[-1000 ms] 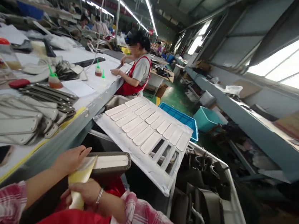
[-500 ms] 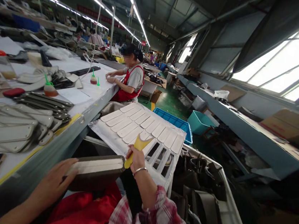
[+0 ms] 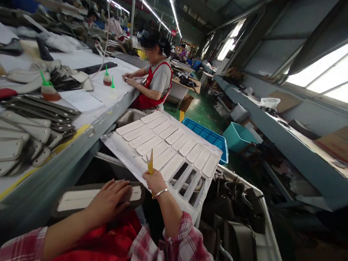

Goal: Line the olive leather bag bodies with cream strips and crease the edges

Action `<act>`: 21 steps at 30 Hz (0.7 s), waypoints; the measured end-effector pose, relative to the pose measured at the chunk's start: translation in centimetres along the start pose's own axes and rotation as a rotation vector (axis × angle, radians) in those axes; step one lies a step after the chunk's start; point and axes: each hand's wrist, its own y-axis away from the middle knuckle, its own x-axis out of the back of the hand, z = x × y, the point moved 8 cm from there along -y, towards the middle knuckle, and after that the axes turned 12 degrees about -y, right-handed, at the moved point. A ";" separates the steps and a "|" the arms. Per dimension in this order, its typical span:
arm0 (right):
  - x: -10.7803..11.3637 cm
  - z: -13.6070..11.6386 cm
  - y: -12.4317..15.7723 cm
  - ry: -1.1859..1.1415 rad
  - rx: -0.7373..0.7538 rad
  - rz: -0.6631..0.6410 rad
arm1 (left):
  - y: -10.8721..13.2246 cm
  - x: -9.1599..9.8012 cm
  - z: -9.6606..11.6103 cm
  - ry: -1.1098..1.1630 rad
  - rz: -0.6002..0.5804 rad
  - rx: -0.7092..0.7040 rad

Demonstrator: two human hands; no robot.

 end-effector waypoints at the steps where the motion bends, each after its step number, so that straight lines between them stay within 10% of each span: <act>1: 0.4 0.3 0.4 0.069 -0.040 -0.025 | -0.2 -0.1 0.0 -0.001 -0.003 -0.002; 21: 0.4 2.5 0.0 0.356 -0.101 -0.106 | -1.9 -1.5 0.8 -0.098 -0.106 -0.050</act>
